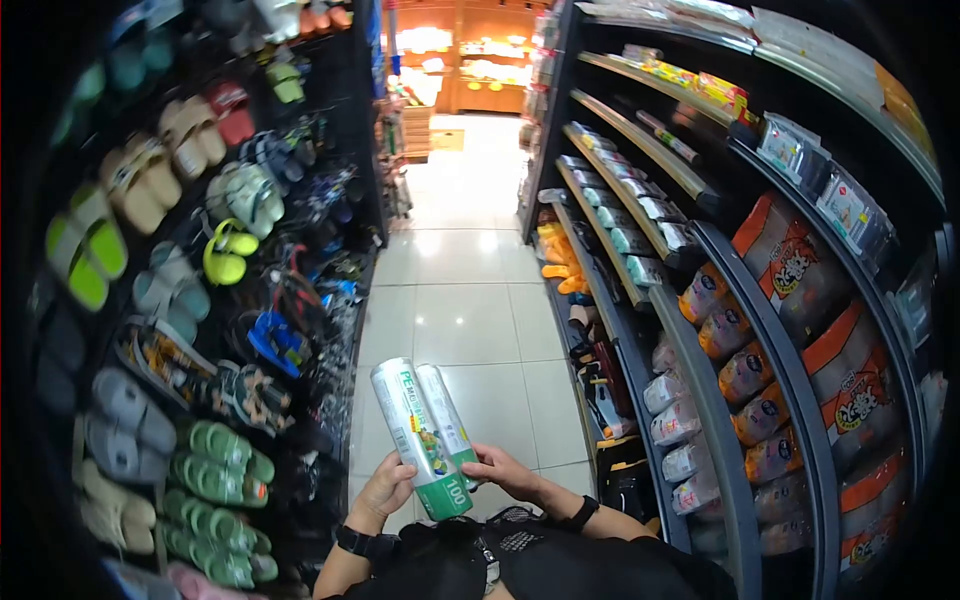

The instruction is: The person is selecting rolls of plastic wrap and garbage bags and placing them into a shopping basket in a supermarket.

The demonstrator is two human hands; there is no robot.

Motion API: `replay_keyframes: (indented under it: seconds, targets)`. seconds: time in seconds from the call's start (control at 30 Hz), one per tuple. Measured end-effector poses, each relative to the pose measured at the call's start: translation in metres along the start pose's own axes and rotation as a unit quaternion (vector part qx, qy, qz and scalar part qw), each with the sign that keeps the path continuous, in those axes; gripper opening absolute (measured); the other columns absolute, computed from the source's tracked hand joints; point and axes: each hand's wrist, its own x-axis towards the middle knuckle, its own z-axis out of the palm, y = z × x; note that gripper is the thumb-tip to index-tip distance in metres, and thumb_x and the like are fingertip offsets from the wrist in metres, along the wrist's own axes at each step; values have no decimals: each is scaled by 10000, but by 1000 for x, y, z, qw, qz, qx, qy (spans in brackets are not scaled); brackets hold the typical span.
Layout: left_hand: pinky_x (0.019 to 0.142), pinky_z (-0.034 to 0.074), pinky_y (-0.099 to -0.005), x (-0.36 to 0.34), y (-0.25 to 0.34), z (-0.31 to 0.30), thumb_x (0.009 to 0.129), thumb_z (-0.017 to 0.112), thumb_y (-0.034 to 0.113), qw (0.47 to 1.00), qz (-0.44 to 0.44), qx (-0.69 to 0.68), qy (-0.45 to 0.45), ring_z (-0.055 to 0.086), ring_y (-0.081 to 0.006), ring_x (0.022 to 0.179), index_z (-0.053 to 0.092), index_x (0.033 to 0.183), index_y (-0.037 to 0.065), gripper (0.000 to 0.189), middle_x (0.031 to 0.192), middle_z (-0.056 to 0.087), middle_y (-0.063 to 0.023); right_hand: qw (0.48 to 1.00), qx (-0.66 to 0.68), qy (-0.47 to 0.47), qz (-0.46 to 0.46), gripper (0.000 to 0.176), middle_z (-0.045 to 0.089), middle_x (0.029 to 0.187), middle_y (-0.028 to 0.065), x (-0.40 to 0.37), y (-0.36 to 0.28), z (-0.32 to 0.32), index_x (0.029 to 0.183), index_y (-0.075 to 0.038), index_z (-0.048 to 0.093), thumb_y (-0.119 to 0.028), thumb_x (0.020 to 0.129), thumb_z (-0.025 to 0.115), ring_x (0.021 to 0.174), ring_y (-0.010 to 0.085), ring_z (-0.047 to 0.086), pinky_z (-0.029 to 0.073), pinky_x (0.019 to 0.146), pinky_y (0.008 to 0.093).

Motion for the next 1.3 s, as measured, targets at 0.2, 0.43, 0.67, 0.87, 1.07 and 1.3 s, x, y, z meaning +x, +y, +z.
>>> replay_keyframes:
  seconds: [0.2, 0.43, 0.67, 0.87, 1.07, 1.3]
  targets:
    - [971, 373, -327, 182, 36, -25, 733, 686, 226, 990, -126, 40, -47, 500, -204, 1108, 397, 1235, -39, 638, 1198, 520, -115, 994, 14, 106, -22, 497, 549, 1055, 5, 65, -25, -130, 1258, -19, 415, -277, 866, 579, 916, 62, 498, 413, 774, 215]
    - [924, 408, -305, 388, 98, -44, 766, 650, 128, 990, -118, 63, -40, 541, -191, 1033, 427, 1209, -38, 524, 1146, 553, -114, 986, -20, 155, -49, 532, 567, 1022, 11, 154, -138, -300, 1260, -23, 428, -297, 843, 612, 880, 72, 525, 431, 743, 219]
    - [878, 435, -311, 555, 160, -41, 762, 672, 146, 992, -69, 100, -17, 558, -177, 986, 487, 1149, -43, 469, 1105, 579, -107, 990, -78, 113, -22, 478, 573, 968, 8, 268, -271, -428, 1193, -20, 474, -293, 832, 630, 853, 68, 526, 436, 714, 212]
    - [862, 440, -307, 707, 210, -57, 715, 721, 142, 981, -32, 188, -44, 568, -170, 958, 514, 1131, -46, 501, 1056, 601, -100, 983, -141, 106, -48, 464, 567, 862, -2, 359, -372, -537, 1127, -22, 514, -324, 807, 662, 731, 53, 504, 411, 622, 198]
    - [836, 469, -301, 900, 302, -48, 687, 747, 141, 966, -18, 221, -131, 595, -175, 918, 511, 1133, -56, 542, 1045, 607, -105, 949, -255, 184, -32, 503, 572, 872, 12, 444, -505, -644, 1127, -29, 525, -379, 791, 658, 752, 69, 523, 413, 597, 204]
    - [864, 462, -302, 1107, 387, -1, 695, 750, 139, 946, -32, 221, -236, 590, -173, 942, 509, 1121, -44, 522, 1032, 605, -107, 903, -308, 297, 28, 504, 569, 938, 44, 486, -671, -749, 1119, -25, 524, -375, 781, 653, 848, 98, 539, 438, 652, 213]
